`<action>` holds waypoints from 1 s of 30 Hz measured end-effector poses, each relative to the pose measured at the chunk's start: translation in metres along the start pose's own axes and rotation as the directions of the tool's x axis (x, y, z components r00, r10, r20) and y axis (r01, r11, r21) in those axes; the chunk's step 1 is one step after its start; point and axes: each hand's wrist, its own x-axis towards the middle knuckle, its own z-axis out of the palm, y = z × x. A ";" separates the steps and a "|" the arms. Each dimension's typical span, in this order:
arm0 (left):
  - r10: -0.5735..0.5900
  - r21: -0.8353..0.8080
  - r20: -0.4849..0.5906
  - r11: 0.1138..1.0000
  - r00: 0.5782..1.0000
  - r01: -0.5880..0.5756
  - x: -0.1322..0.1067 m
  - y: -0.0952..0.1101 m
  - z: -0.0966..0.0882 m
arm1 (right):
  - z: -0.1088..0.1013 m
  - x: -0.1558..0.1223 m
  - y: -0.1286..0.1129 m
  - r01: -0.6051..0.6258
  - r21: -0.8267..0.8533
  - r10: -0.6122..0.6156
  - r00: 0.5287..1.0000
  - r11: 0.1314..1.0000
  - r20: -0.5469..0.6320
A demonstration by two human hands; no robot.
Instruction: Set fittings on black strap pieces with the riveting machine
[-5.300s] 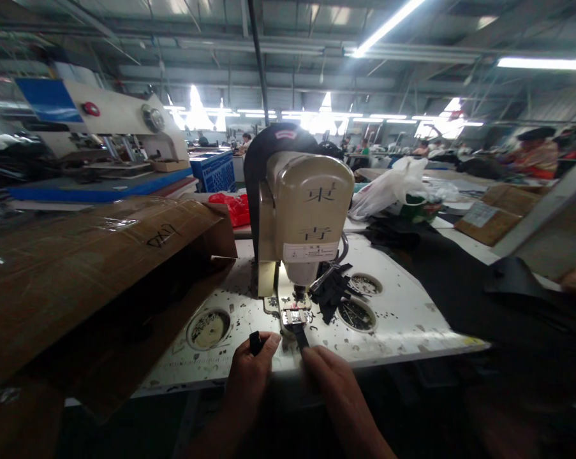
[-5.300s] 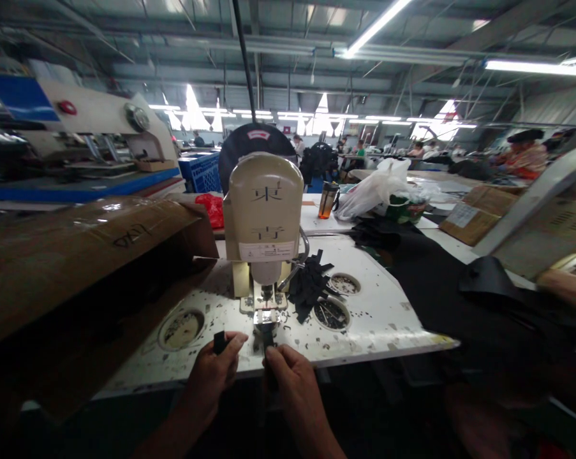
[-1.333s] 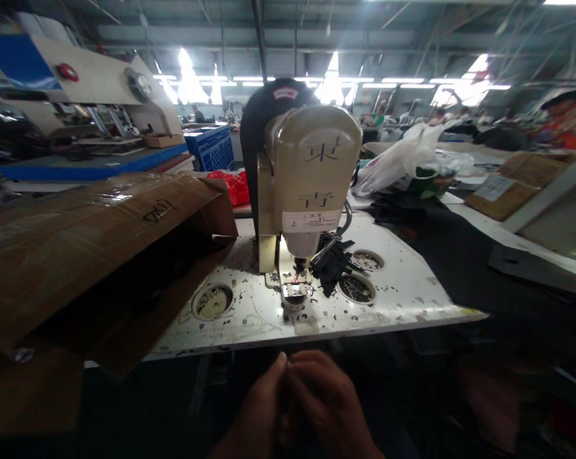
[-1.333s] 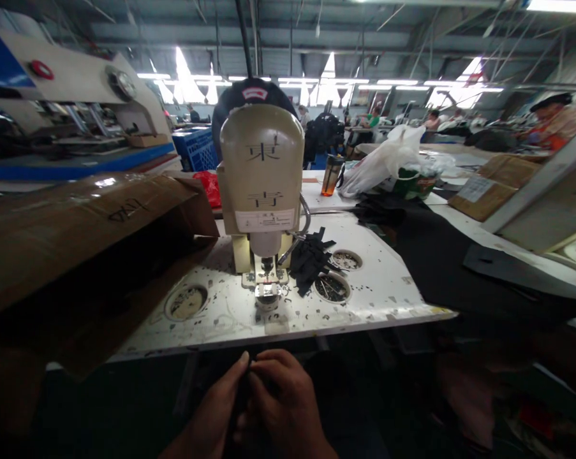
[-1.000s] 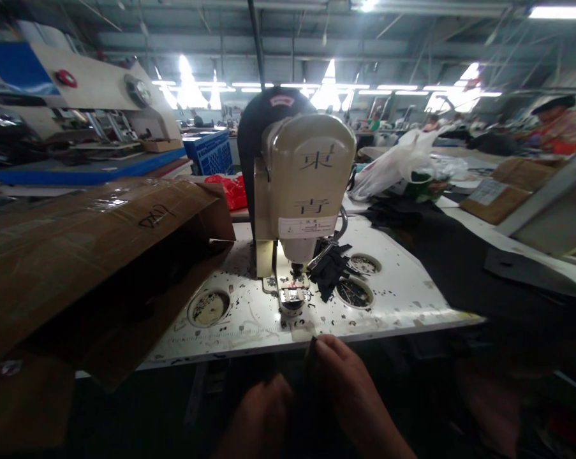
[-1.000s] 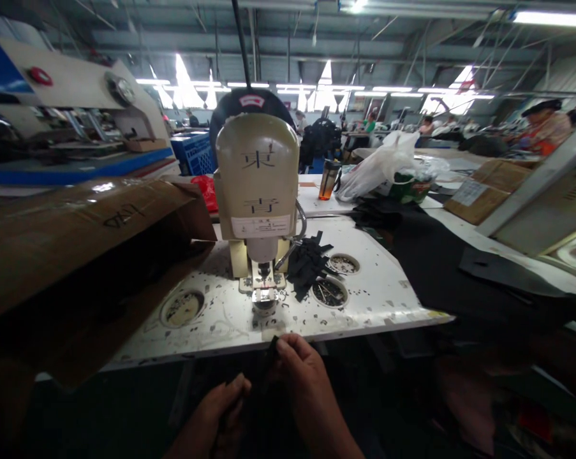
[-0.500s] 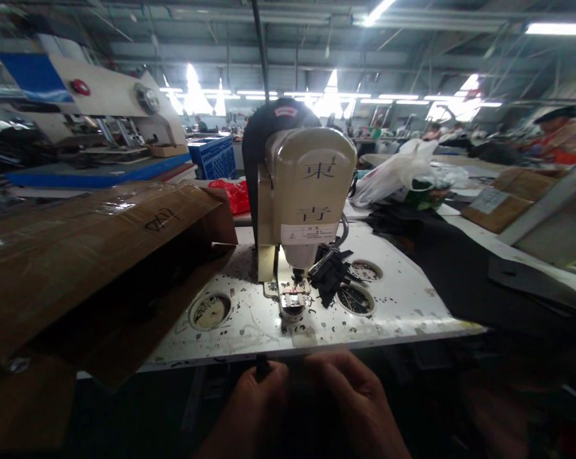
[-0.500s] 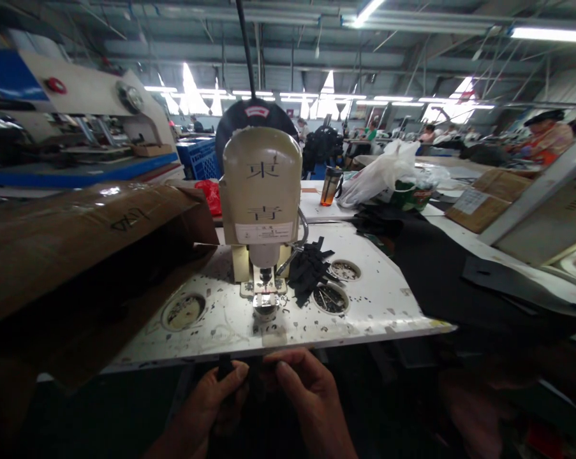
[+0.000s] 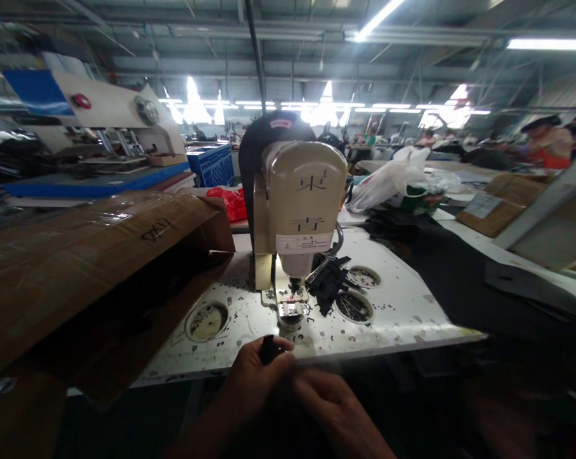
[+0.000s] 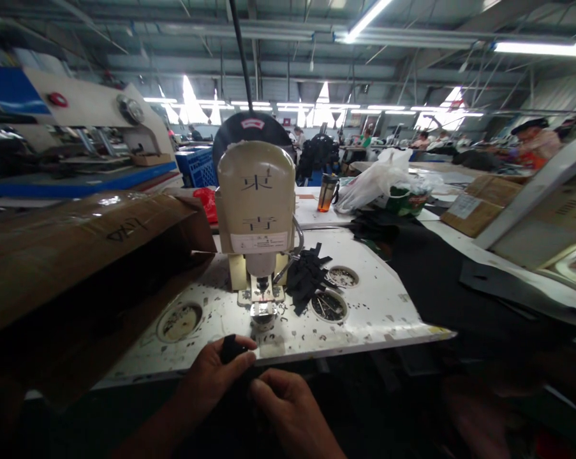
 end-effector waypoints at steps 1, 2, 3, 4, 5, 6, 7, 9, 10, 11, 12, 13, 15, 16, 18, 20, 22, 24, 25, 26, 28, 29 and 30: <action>0.009 -0.001 -0.040 1.000 0.999 -0.009 0.004 -0.001 0.001 | 0.000 0.001 -0.002 0.000 -0.005 0.000 1.000 1.000 -0.002; 0.026 0.001 -0.080 1.000 0.996 -0.026 0.009 -0.002 0.002 | -0.001 0.003 -0.005 -0.004 -0.009 0.004 1.000 1.000 -0.013; 0.054 0.007 -0.121 0.999 0.991 -0.054 0.012 -0.003 0.002 | -0.001 0.006 -0.008 -0.007 -0.008 0.007 0.999 1.000 -0.039; 0.085 0.016 -0.164 0.996 0.983 -0.083 0.015 -0.003 0.003 | -0.002 0.009 -0.011 -0.013 -0.002 0.013 0.997 1.000 -0.078; 0.111 0.029 -0.205 0.994 0.972 -0.108 0.017 -0.004 0.003 | -0.002 0.012 -0.014 -0.019 0.015 0.021 0.992 1.000 -0.126; 0.128 0.045 -0.242 0.992 0.962 -0.120 0.018 -0.005 0.002 | -0.002 0.017 -0.016 -0.023 0.044 0.031 0.984 0.999 -0.176; 0.129 0.061 -0.269 0.991 0.954 -0.117 0.019 -0.007 0.001 | -0.002 0.021 -0.017 -0.022 0.082 0.040 0.974 0.996 -0.223; 0.106 0.090 -0.291 0.992 0.951 -0.083 0.020 -0.012 -0.003 | 0.000 0.031 -0.017 -0.010 0.163 0.057 0.956 0.987 -0.287; 0.104 0.110 -0.284 0.991 0.953 -0.075 0.020 -0.014 -0.005 | 0.002 0.036 -0.017 -0.003 0.199 0.067 0.948 0.980 -0.312; 0.113 0.133 -0.274 0.988 0.955 -0.079 0.020 -0.017 -0.007 | 0.003 0.041 -0.016 0.007 0.230 0.073 0.938 0.973 -0.339; 0.127 0.157 -0.258 0.984 0.958 -0.089 0.020 -0.020 -0.009 | 0.004 0.045 -0.014 0.016 0.253 0.079 0.929 0.967 -0.362; 0.143 0.175 -0.240 0.979 0.960 -0.102 0.020 -0.021 -0.011 | 0.005 0.049 -0.012 0.022 0.268 0.085 0.920 0.963 -0.383; 0.152 0.188 -0.217 0.976 0.964 -0.112 0.020 -0.023 -0.012 | 0.006 0.055 -0.009 0.032 0.280 0.091 0.904 0.960 -0.417; 0.148 0.186 -0.212 0.977 0.966 -0.108 0.020 -0.022 -0.011 | 0.007 0.057 -0.008 0.035 0.281 0.093 0.899 0.959 -0.429; 0.144 0.182 -0.209 0.978 0.967 -0.106 0.020 -0.019 -0.010 | 0.008 0.058 -0.005 0.031 0.298 0.108 0.892 0.954 -0.439; 0.148 0.182 -0.212 0.977 0.966 -0.110 0.019 -0.017 -0.008 | 0.009 0.059 -0.004 0.038 0.330 0.124 0.882 0.943 -0.455; 0.147 0.182 -0.204 0.977 0.968 -0.110 0.018 -0.015 -0.007 | 0.010 0.059 -0.003 0.043 0.353 0.134 0.877 0.934 -0.461; 0.133 0.173 -0.191 0.980 0.973 -0.100 0.017 -0.016 -0.006 | 0.010 0.060 -0.003 0.052 0.363 0.134 0.873 0.930 -0.469; 0.132 0.171 -0.183 0.980 0.974 -0.100 0.017 -0.016 -0.006 | 0.010 0.061 -0.003 0.053 0.366 0.135 0.873 0.929 -0.469; 0.132 0.171 -0.177 0.980 0.975 -0.102 0.017 -0.017 -0.006 | 0.010 0.062 -0.003 0.051 0.369 0.139 0.871 0.928 -0.471; 0.137 0.179 -0.175 0.978 0.975 -0.106 0.016 -0.017 -0.006 | 0.009 0.064 -0.003 0.042 0.380 0.156 0.865 0.924 -0.477; 0.138 0.184 -0.178 0.977 0.974 -0.105 0.015 -0.017 -0.005 | 0.009 0.065 -0.002 0.037 0.383 0.162 0.865 0.923 -0.476; 0.140 0.186 -0.180 0.977 0.974 -0.106 0.015 -0.017 -0.005 | 0.008 0.067 -0.002 0.034 0.384 0.165 0.865 0.923 -0.474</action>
